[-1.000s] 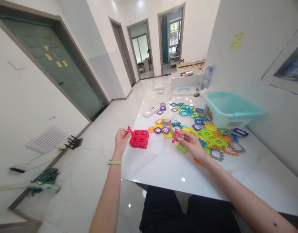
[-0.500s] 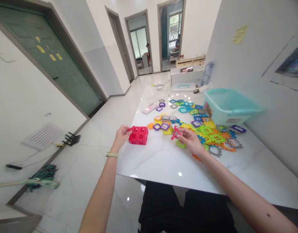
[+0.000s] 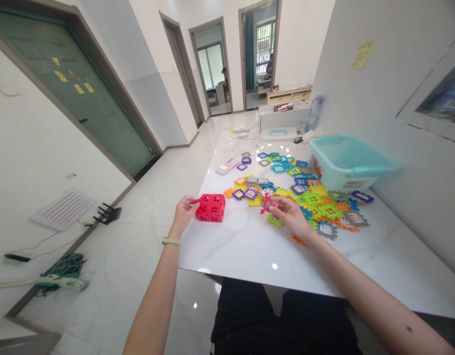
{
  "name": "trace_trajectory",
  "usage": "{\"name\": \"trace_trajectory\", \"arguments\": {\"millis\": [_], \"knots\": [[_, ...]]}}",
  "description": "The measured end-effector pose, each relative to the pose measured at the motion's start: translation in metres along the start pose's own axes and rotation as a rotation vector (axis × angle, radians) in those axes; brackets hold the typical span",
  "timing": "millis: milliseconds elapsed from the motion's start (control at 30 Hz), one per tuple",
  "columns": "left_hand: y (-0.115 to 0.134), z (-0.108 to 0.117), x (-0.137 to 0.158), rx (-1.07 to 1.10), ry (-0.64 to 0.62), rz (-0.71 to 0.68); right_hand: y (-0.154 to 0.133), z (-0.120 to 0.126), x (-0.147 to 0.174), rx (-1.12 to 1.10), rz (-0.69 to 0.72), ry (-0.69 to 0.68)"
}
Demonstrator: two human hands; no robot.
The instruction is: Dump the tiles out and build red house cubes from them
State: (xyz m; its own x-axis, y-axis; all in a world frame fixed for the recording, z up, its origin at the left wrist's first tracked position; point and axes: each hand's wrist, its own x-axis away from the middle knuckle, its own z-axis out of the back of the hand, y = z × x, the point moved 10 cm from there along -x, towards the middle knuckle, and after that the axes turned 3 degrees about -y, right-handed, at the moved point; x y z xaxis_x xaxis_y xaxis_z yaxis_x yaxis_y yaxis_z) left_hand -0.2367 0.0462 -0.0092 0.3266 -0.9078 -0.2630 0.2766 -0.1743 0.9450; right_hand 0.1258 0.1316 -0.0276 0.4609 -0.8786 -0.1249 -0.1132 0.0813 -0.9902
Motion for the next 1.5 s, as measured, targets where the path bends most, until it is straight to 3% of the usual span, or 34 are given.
{"name": "trace_trajectory", "arguments": {"millis": [667,967,1500], "knots": [[-0.012,-0.003,0.008,0.054,0.065,0.040,0.011,0.000,0.000,0.019,-0.030,-0.015],[-0.012,0.000,0.007,0.035,0.193,0.030,0.010,0.000,-0.001,0.009,-0.031,-0.021],[-0.033,0.012,0.014,0.204,0.278,0.107,0.008,0.001,-0.001,0.030,-0.025,-0.008]]}}
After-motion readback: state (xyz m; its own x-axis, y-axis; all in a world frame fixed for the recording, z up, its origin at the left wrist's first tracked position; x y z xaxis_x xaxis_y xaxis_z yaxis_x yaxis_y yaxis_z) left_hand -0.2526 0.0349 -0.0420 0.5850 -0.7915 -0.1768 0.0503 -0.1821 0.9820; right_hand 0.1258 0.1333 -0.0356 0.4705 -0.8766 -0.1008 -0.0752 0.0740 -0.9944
